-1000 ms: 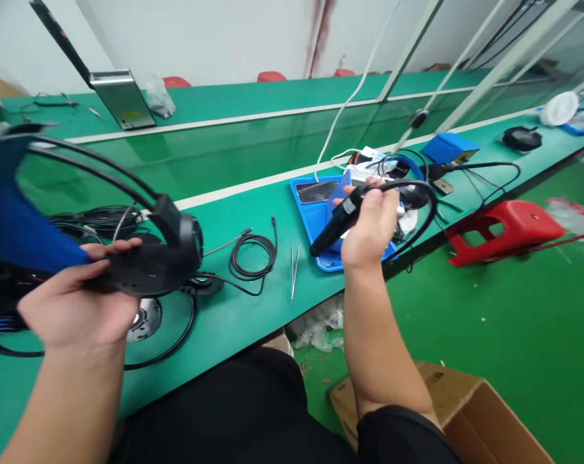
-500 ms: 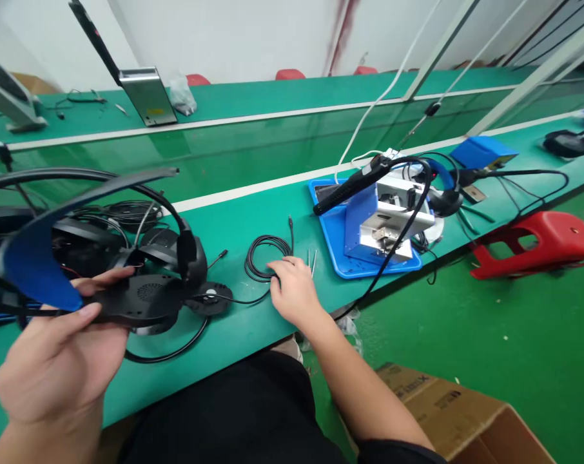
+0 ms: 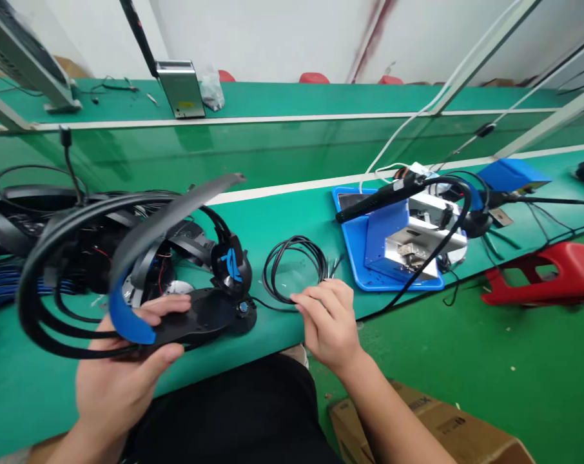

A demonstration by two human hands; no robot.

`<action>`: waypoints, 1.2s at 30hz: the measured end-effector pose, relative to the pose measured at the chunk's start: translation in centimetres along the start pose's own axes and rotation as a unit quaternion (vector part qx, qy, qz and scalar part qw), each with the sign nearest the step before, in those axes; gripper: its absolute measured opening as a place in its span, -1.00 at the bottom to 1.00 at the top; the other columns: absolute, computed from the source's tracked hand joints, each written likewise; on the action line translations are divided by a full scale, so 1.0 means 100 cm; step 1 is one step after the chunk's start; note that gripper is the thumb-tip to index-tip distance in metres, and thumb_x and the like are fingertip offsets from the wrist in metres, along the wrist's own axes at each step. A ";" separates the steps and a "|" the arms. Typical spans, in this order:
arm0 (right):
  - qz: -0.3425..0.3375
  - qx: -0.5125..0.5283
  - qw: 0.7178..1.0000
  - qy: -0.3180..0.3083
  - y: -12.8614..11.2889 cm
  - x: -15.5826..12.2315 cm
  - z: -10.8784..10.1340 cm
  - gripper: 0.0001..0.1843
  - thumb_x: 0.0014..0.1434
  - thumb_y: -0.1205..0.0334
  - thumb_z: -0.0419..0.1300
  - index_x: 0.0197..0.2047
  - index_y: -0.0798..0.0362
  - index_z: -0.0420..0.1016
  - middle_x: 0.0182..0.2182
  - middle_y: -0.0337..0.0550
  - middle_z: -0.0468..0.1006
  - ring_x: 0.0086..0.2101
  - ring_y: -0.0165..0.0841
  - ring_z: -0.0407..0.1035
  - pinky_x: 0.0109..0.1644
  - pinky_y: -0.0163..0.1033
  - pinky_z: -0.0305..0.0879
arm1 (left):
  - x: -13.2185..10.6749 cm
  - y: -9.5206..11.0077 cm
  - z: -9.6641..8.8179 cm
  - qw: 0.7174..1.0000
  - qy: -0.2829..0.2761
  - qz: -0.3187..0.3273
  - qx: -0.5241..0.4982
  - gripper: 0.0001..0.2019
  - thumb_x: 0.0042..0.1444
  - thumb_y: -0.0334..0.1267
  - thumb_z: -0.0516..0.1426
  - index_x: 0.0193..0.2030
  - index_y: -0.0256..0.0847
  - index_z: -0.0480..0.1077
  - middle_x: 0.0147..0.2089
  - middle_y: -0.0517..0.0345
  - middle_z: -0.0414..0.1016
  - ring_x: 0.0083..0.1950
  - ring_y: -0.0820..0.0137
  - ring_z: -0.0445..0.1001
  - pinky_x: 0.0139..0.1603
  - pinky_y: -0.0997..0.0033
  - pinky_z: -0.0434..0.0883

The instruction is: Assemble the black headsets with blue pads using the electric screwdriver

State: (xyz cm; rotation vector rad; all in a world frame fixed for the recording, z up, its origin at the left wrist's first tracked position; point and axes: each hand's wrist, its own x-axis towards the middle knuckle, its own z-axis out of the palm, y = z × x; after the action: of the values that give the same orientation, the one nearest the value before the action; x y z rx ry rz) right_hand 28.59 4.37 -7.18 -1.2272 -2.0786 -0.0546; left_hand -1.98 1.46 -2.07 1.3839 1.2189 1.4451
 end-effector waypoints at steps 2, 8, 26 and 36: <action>0.009 -0.017 0.999 -0.033 -0.004 0.000 0.002 -0.72 0.29 0.43 0.23 0.00 -0.09 0.56 -0.16 -0.14 0.65 -0.09 -0.18 0.43 0.12 0.10 0.34 | -0.006 -0.002 0.007 0.999 -0.001 0.031 0.012 -0.64 0.06 -0.29 0.46 -0.17 -0.06 0.36 -0.12 0.16 0.72 0.05 0.16 0.69 0.20 0.05 0.58; 0.082 0.063 0.991 -0.080 -0.031 -0.010 0.010 -0.77 0.33 0.31 0.21 0.05 -0.05 0.51 -0.13 -0.09 0.67 -0.11 -0.17 0.48 0.03 0.05 0.44 | -0.018 -0.014 0.011 0.998 0.009 0.041 0.051 -0.62 0.04 -0.17 0.48 -0.15 -0.07 0.40 -0.14 0.10 0.70 0.00 0.10 0.70 0.15 0.00 0.58; 0.316 0.424 0.849 -0.008 -0.023 -0.038 -0.005 -0.93 0.24 0.22 0.35 -0.20 -0.02 0.66 -0.35 -0.14 0.63 -0.35 -0.30 0.47 -0.29 -0.16 0.41 | -0.015 -0.012 0.004 0.999 -0.008 0.026 0.026 -0.54 0.01 -0.05 0.49 -0.21 -0.07 0.31 -0.18 0.17 0.70 -0.02 0.15 0.69 0.17 0.05 0.56; 0.433 0.566 0.702 -0.004 -0.051 -0.016 0.008 -0.72 0.18 0.00 0.39 -0.22 0.03 0.53 -0.49 -0.22 0.57 -0.56 -0.38 0.41 -0.53 -0.29 0.38 | -0.037 -0.010 0.009 0.967 -0.144 0.073 0.197 -0.50 0.06 0.18 0.39 -0.07 -0.14 0.48 -0.24 0.08 0.64 -0.24 0.25 0.68 -0.22 0.32 0.62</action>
State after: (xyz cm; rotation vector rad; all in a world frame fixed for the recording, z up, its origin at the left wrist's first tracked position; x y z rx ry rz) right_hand 24.67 0.71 -7.19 -1.1497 -0.8907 1.4272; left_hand -0.81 -1.81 -3.99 1.9137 1.2756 1.0783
